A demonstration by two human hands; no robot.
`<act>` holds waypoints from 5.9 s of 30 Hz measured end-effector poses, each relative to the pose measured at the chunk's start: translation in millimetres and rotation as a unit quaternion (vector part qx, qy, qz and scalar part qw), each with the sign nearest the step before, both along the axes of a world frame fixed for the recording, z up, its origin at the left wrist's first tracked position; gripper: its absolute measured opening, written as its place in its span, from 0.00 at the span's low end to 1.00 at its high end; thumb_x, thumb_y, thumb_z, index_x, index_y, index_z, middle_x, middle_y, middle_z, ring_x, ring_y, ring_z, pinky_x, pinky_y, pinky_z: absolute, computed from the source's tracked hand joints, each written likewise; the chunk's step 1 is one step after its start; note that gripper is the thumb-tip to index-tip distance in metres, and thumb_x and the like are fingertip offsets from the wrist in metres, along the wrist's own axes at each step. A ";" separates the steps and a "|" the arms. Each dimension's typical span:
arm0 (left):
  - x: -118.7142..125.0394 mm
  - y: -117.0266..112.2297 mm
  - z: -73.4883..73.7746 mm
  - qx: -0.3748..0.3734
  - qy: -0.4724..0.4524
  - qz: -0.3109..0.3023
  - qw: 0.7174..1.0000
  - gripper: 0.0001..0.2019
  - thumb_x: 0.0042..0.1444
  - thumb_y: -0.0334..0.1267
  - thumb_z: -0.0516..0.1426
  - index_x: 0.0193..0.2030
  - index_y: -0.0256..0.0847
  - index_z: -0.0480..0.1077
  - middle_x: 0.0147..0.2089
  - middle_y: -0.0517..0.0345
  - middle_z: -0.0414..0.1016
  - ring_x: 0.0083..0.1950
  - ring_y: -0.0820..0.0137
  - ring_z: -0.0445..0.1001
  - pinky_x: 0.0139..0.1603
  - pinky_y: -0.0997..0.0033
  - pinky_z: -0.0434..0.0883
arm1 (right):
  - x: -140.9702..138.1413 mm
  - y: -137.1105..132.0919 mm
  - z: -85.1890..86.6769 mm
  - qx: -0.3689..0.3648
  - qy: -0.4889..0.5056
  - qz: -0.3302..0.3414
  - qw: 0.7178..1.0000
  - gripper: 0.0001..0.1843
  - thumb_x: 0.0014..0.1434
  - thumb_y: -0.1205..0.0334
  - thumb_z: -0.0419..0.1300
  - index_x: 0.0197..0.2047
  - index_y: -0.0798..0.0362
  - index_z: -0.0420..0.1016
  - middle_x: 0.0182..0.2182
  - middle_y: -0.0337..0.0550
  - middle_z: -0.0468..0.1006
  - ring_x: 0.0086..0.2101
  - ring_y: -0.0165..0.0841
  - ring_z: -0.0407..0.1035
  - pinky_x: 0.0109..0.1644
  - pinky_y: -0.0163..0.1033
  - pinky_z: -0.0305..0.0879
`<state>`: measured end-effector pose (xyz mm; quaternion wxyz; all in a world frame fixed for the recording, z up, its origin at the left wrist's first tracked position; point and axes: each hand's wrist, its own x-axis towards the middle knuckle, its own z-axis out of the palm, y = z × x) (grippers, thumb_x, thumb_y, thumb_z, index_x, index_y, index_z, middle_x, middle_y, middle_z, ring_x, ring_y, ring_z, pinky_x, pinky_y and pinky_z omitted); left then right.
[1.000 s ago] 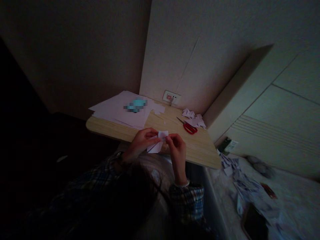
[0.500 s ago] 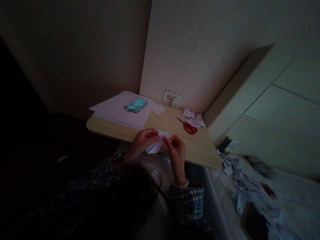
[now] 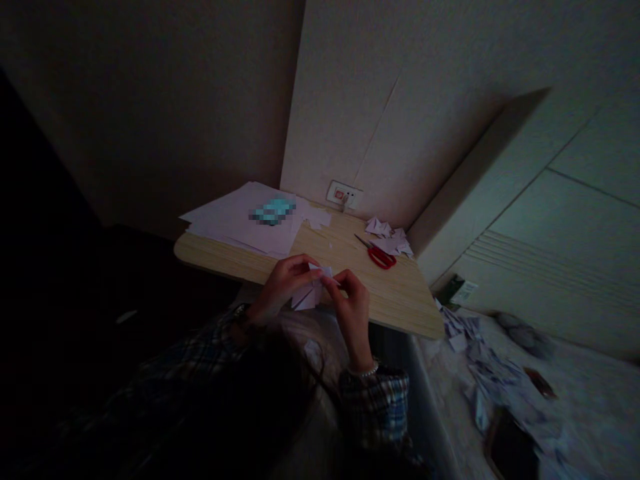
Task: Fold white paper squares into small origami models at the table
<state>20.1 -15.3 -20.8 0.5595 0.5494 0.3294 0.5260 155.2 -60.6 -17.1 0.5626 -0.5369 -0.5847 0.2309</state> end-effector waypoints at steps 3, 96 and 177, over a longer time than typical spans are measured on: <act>-0.1 -2.0 1.7 -0.031 -0.021 0.004 0.999 0.14 0.36 0.43 0.67 0.24 0.37 0.70 0.24 0.64 0.71 0.29 0.73 0.69 0.32 0.75 0.66 | -1.8 -0.9 0.8 -0.002 -0.012 0.000 1.000 0.14 0.52 0.56 0.62 0.21 0.52 0.64 0.19 0.32 0.65 0.24 0.27 0.60 0.30 0.33 0.56; 6.5 -4.9 -7.3 -0.025 -0.055 0.085 0.995 0.15 0.41 0.41 0.65 0.36 0.37 0.72 0.33 0.61 0.76 0.35 0.69 0.72 0.38 0.73 0.66 | -3.7 1.4 -5.7 0.047 0.089 -0.045 0.994 0.11 0.52 0.56 0.61 0.26 0.54 0.70 0.22 0.35 0.70 0.26 0.29 0.64 0.34 0.35 0.61; -5.6 6.0 5.5 -0.012 0.042 -0.045 0.998 0.20 0.34 0.37 0.66 0.38 0.39 0.73 0.30 0.61 0.73 0.30 0.70 0.70 0.31 0.74 0.65 | 13.0 1.7 -0.3 0.053 -0.062 -0.046 0.996 0.09 0.55 0.60 0.60 0.26 0.53 0.73 0.23 0.36 0.73 0.27 0.29 0.66 0.32 0.34 0.60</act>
